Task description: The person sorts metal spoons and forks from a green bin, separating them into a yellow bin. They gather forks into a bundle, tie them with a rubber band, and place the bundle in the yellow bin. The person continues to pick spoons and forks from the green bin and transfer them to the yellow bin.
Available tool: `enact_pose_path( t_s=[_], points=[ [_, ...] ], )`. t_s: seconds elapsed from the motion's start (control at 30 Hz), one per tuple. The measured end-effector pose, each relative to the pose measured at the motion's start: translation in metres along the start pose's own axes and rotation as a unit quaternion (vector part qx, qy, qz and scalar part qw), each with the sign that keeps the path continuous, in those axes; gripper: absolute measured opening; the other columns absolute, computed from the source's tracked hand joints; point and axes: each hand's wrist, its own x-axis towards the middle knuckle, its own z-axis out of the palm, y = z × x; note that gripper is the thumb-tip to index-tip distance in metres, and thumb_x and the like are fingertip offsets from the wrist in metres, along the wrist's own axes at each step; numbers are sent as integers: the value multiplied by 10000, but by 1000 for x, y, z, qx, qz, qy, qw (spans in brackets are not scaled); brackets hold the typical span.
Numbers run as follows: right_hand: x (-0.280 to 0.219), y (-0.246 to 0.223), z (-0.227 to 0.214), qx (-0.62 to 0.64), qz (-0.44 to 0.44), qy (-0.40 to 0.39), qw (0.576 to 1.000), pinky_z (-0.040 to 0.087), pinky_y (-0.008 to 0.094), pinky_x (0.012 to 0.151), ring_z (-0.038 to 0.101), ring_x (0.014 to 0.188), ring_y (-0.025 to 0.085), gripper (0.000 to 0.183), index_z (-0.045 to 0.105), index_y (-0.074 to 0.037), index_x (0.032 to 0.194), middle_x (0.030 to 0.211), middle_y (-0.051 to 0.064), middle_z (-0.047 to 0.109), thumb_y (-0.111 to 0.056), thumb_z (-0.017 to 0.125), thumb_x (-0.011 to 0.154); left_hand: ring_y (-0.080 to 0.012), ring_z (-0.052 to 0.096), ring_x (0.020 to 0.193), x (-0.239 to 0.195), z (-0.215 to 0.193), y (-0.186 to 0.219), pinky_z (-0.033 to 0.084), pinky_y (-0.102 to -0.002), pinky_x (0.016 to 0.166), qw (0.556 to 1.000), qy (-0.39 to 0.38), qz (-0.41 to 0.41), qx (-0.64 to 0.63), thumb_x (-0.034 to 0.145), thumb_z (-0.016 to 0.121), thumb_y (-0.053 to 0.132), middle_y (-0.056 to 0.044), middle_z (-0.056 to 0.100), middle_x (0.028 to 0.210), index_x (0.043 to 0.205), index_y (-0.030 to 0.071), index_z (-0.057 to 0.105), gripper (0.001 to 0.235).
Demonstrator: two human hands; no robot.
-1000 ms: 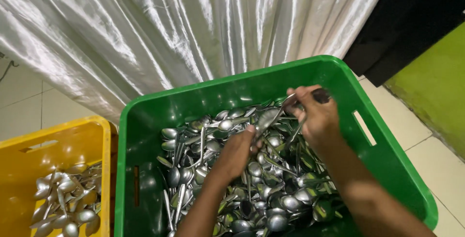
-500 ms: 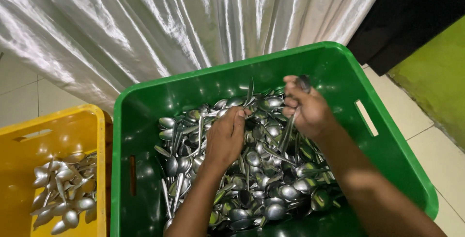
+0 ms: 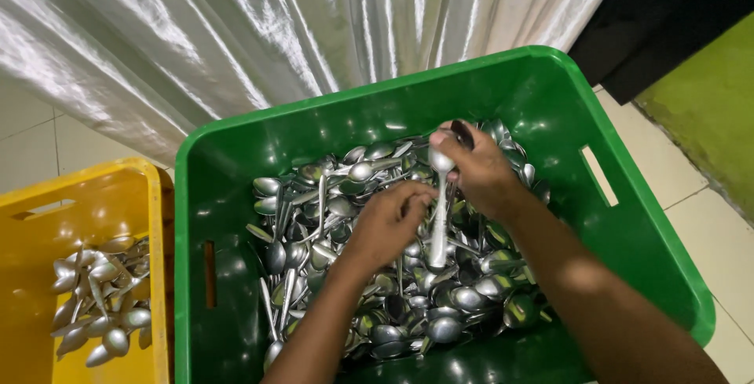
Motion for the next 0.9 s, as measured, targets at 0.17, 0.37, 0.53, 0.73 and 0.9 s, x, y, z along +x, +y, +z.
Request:
enact_pose_path(
  t_s=[0.17, 0.37, 0.53, 0.73, 0.9],
  points=[
    [24, -4, -42, 183, -12, 29, 983, 477, 254, 550, 731, 817, 229, 66, 558, -130, 976, 847, 72, 642, -195, 564, 984, -462, 685, 1074, 13, 28, -66, 545, -577, 897, 973, -32, -140, 179, 1022, 440, 415, -179, 704, 1161, 1168, 146, 663, 379],
    [30, -13, -82, 300, -24, 49, 952, 488, 258, 579, 688, 757, 179, 189, 569, -172, 1133, 916, 65, 699, -115, 524, 959, -459, 670, 1142, 27, 53, -77, 525, -587, 965, 939, -16, -231, 254, 1001, 491, 488, -170, 649, 1241, 1215, 141, 541, 411],
    [30, -14, -74, 242, 4, 41, 969, 423, 199, 529, 581, 720, 106, 304, 562, -150, 1206, 908, 12, 639, -51, 512, 923, -447, 667, 1157, 47, 60, -85, 531, -584, 966, 928, 5, -242, 283, 1010, 532, 493, -184, 657, 1231, 1224, 107, 497, 443],
    [18, -22, -65, 179, -32, 51, 982, 350, 130, 461, 492, 666, 68, 326, 539, -71, 1238, 884, 35, 578, -52, 585, 916, -368, 724, 1089, 46, 45, -105, 605, -495, 884, 905, 27, -279, 321, 922, 605, 481, -104, 755, 1101, 1068, 176, 734, 363],
    [10, -28, -53, 137, -28, 29, 990, 611, 262, 601, 740, 820, 198, 324, 552, -56, 1293, 1081, 183, 703, -83, 448, 988, -424, 723, 1003, 7, -29, -56, 553, -558, 866, 945, 187, -175, 201, 952, 603, 303, -123, 792, 984, 1026, 163, 716, 194]
  ],
)
